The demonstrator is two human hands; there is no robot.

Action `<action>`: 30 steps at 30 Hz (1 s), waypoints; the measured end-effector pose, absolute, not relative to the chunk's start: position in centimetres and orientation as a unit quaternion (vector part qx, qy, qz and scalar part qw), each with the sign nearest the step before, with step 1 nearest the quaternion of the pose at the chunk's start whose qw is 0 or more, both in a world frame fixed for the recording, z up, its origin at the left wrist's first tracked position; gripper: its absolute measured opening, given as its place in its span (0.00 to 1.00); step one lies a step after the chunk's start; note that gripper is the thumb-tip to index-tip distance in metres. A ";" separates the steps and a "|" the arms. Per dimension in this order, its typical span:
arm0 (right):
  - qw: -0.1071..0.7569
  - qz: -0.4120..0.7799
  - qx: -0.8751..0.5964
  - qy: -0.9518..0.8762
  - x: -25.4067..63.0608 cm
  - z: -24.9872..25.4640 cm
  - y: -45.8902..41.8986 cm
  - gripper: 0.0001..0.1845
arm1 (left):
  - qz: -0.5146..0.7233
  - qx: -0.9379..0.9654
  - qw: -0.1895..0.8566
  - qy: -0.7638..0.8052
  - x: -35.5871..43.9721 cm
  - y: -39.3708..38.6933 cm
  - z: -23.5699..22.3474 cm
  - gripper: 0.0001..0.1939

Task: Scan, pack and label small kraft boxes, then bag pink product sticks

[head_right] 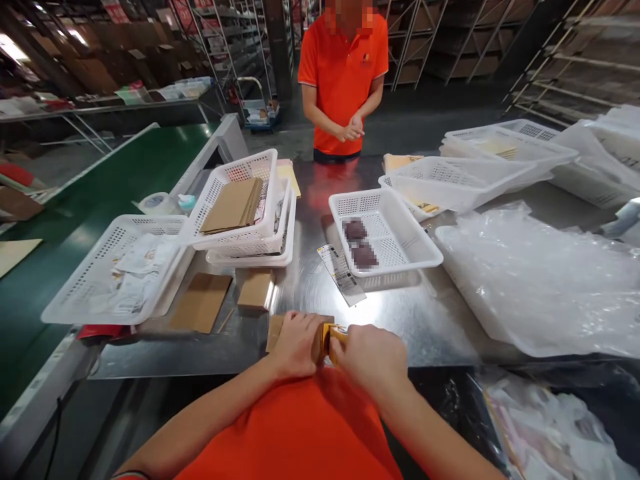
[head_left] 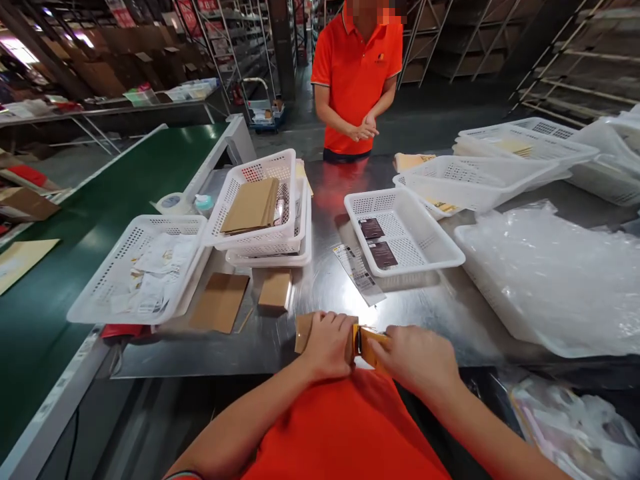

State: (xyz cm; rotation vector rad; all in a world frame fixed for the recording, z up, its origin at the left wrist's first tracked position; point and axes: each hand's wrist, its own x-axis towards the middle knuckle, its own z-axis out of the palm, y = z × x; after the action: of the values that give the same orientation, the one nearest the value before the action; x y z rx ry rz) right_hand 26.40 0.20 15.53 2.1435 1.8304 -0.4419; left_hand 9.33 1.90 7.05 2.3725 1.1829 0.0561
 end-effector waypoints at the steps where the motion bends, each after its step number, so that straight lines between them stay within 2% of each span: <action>1: 0.141 -0.169 0.747 0.627 27.0 15.3 0.5 0.26 | 0.011 0.871 0.241 0.428 9.4 1.8 7.3 0.35; 4: 0.143 -0.220 0.752 0.605 29.1 13.8 1.6 0.23 | 0.006 0.875 0.271 0.402 10.1 1.1 8.7 0.33; 7: 0.137 -0.155 0.764 0.611 31.1 12.2 1.5 0.16 | 0.106 0.860 0.306 0.393 11.3 0.5 10.6 0.36; 9: 0.139 -0.122 0.782 0.595 32.0 12.0 0.9 0.20 | 0.125 0.864 0.296 0.387 11.6 0.8 11.4 0.33; 12: 0.138 -0.127 0.827 0.529 32.2 12.5 -0.6 0.30 | 0.076 0.851 0.290 0.431 11.2 1.8 10.6 0.31; 14: 0.110 -0.161 0.837 0.512 30.8 12.4 -1.8 0.29 | 0.036 0.824 0.288 0.487 10.8 2.4 9.2 0.34; 17: 0.038 -0.242 0.807 0.537 27.5 10.5 -3.6 0.21 | 0.012 0.814 0.279 0.510 10.8 2.7 7.4 0.33; 20: -0.022 -0.310 0.790 0.528 25.9 7.3 -4.6 0.18 | 0.070 0.804 0.304 0.506 10.6 2.2 7.1 0.29; 22: -0.035 -0.287 0.806 0.517 27.5 5.3 -4.9 0.19 | 0.140 0.789 0.342 0.491 9.8 1.6 7.0 0.34; 25: -0.035 -0.171 0.834 0.523 32.7 3.0 -4.6 0.22 | 0.239 0.760 0.390 0.462 7.7 0.4 5.6 0.46; 27: -0.027 -0.103 0.850 0.516 36.7 1.7 -4.2 0.24 | 0.262 0.727 0.402 0.490 6.2 -0.3 3.5 0.53; 30: -0.037 -0.056 0.873 0.483 40.9 -0.2 -3.5 0.25 | 0.224 0.720 0.381 0.535 3.9 -1.2 -0.8 0.52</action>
State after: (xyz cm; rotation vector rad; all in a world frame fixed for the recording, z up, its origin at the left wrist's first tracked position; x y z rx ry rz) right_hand 40.87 -3.53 -0.16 2.8092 1.5561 -0.1813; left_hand 3.90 -1.22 -0.80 1.8364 1.3660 0.5721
